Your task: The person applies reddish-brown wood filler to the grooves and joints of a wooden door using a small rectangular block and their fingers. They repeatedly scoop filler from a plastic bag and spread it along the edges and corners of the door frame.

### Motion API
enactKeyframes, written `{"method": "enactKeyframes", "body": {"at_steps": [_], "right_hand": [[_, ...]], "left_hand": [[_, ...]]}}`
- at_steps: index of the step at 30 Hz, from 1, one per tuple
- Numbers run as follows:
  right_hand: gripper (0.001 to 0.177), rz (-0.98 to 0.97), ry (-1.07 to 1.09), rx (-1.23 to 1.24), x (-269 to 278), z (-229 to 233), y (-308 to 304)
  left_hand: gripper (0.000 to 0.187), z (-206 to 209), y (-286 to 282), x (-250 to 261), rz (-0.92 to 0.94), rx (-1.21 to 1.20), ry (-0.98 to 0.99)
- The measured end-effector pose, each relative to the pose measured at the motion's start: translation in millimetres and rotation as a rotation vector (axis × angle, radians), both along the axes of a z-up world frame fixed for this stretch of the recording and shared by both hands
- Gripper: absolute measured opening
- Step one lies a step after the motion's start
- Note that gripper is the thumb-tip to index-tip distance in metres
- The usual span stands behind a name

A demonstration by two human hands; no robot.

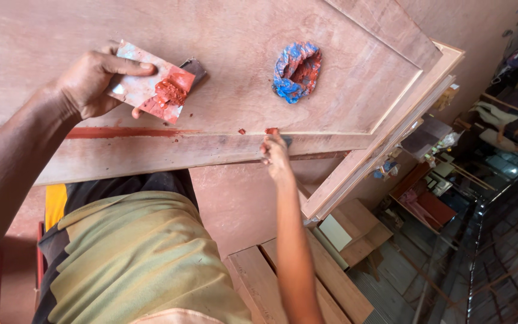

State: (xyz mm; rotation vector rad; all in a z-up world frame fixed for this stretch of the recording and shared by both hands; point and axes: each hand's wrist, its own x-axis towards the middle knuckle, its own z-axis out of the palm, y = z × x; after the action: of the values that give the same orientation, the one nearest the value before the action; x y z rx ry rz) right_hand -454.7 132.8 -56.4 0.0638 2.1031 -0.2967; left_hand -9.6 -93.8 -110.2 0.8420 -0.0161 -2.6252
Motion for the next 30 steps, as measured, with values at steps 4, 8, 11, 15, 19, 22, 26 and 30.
{"method": "enactKeyframes", "body": {"at_steps": [4,8,11,15,19,22,26,30], "right_hand": [[0.075,0.188,-0.011,0.054,65.5,16.0,-12.3],[0.087,1.432,0.330,0.454,94.1,37.0,-14.5],[0.061,1.070,0.341,0.293,60.8,36.0,-16.6],[0.042,0.488,0.244,0.079,-2.2,16.1,-19.2],[0.064,0.089,0.061,0.050,9.1,0.8,-14.3],[0.079,0.130,0.021,0.050,65.8,2.0,-7.7],[0.077,0.398,0.020,0.083,135.8,1.8,-15.4],[0.073,1.488,0.286,0.292,152.7,33.1,-28.2]], "left_hand": [[0.019,1.5,-0.5,-5.0,-0.013,0.010,0.019],[0.018,4.1,0.9,-12.2,-0.013,-0.005,0.048],[0.018,5.7,2.7,-13.2,-0.036,-0.015,0.028],[0.017,7.7,1.3,-11.2,-0.035,-0.019,0.020],[0.017,9.3,1.9,-9.8,-0.011,-0.009,0.021],[0.014,8.7,3.9,-14.6,-0.020,0.001,-0.016],[0.016,5.8,7.5,-23.8,-0.046,-0.015,0.036],[0.015,4.7,17.5,-35.8,-0.081,-0.049,-0.023]]}}
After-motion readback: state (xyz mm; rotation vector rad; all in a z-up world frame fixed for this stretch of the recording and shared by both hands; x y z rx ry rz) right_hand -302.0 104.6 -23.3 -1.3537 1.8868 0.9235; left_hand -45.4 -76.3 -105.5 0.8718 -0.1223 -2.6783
